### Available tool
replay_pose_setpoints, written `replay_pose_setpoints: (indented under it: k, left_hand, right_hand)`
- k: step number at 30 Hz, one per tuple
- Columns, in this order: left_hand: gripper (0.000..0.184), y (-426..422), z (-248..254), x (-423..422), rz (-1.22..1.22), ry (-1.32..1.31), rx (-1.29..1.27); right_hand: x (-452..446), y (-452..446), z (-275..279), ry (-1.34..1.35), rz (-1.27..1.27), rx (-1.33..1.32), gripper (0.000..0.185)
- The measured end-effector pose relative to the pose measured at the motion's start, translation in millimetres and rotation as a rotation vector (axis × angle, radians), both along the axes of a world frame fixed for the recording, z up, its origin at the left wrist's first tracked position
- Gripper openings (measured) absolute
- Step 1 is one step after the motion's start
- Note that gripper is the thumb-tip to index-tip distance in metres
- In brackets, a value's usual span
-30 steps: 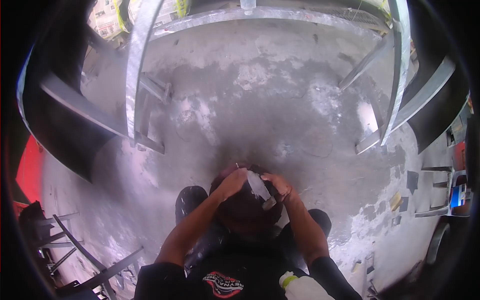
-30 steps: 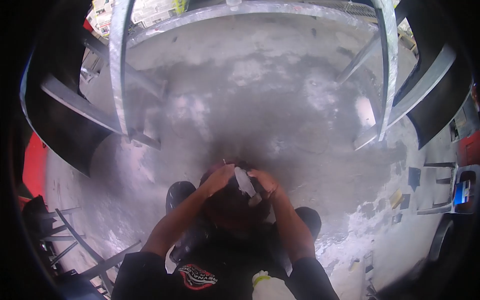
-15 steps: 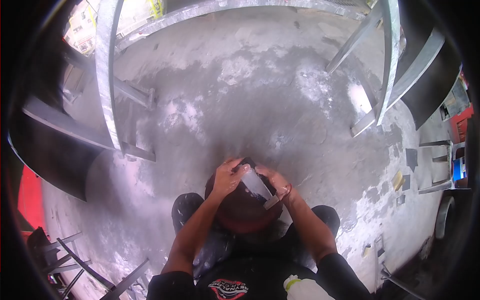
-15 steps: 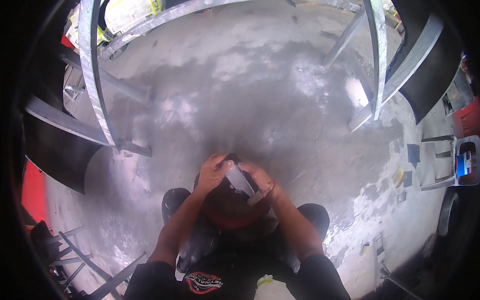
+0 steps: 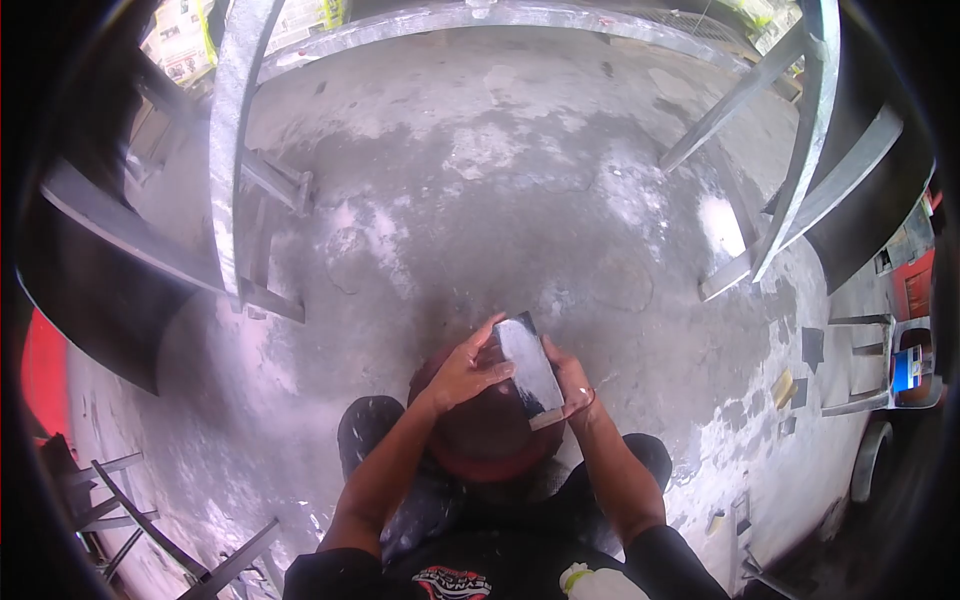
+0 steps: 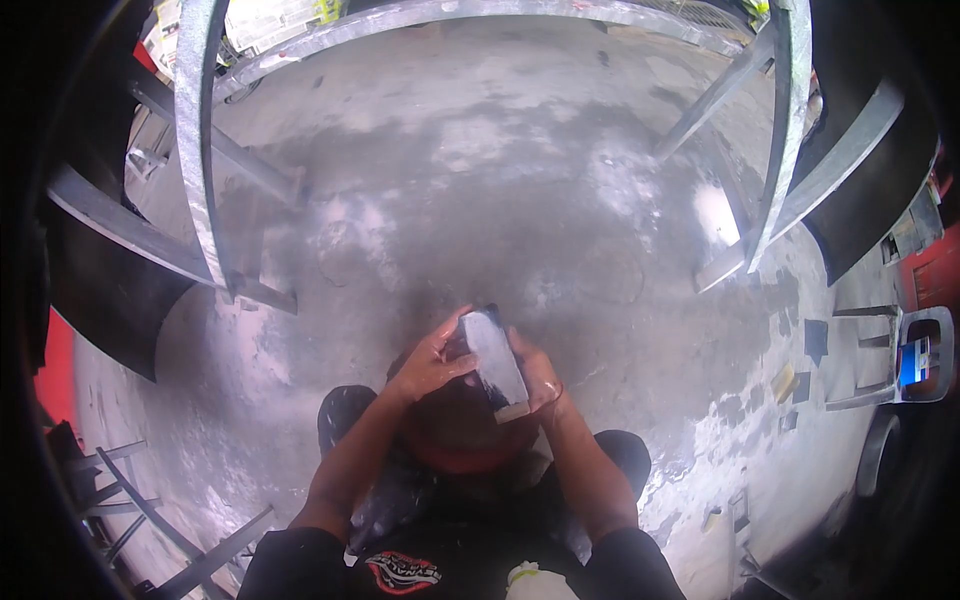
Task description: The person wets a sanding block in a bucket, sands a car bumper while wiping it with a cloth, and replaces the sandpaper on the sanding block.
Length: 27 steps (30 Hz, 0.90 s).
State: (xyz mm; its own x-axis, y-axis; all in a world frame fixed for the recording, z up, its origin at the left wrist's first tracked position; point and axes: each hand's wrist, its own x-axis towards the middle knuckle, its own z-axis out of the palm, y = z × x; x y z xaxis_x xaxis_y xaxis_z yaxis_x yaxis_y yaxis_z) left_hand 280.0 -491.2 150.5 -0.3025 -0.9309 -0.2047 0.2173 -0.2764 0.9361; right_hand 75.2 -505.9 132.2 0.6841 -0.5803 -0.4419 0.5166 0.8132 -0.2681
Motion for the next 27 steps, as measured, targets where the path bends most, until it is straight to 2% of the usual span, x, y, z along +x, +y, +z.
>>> replay_pose_setpoints:
  k: [2, 4, 5, 7, 10, 12, 17, 19, 22, 24, 26, 27]
  left_hand:
    - [0.071, -2, -3, -1, -0.009, -0.026, 0.020]
    - [0.069, -1, -10, -3, 0.175, -0.041, 0.099]
    - [0.069, -2, -13, -3, 0.168, -0.043, 0.106]
    - [0.063, -5, -14, -1, 0.221, -0.218, 0.040]
    - [0.057, -11, -22, 1, 0.307, -0.143, 0.011]
    - [0.054, -12, -25, 5, 0.287, -0.193, 0.013]
    - [0.046, -13, -38, 9, 0.291, -0.200, -0.021]
    - [0.042, -12, -42, 13, 0.237, -0.369, 0.014]
    - [0.043, -12, -47, 13, 0.297, -0.308, 0.058]
    - [0.045, -10, -52, 10, 0.342, -0.318, 0.031]
    - [0.046, -10, -57, 10, 0.386, -0.328, 0.006]
    - [0.049, -11, -55, 9, 0.291, -0.431, -0.153]
  right_hand:
    - [3, 1, 12, -0.020, -0.010, -0.007, 0.068]
    - [4, 0, 10, -0.041, -0.025, -0.006, 0.070]
    - [3, -1, 4, -0.038, 0.005, -0.053, 0.068]
    - [0, -2, -7, -0.034, 0.028, -0.096, 0.066]
    - [-1, -3, -10, 0.095, 0.002, 0.014, 0.061]
    - [3, -6, -5, 0.217, -0.033, -0.042, 0.055]
    - [2, -8, -7, 0.196, -0.069, -0.025, 0.054]
    - [2, -9, -5, 0.175, -0.068, -0.020, 0.053]
    - [3, -9, -8, 0.197, -0.094, -0.021, 0.051]
    - [7, -11, -18, 0.376, -0.192, -0.169, 0.048]
    - [6, -11, -14, 0.449, -0.215, -0.186, 0.048]
    - [6, -12, -9, 0.521, -0.239, -0.202, 0.047]
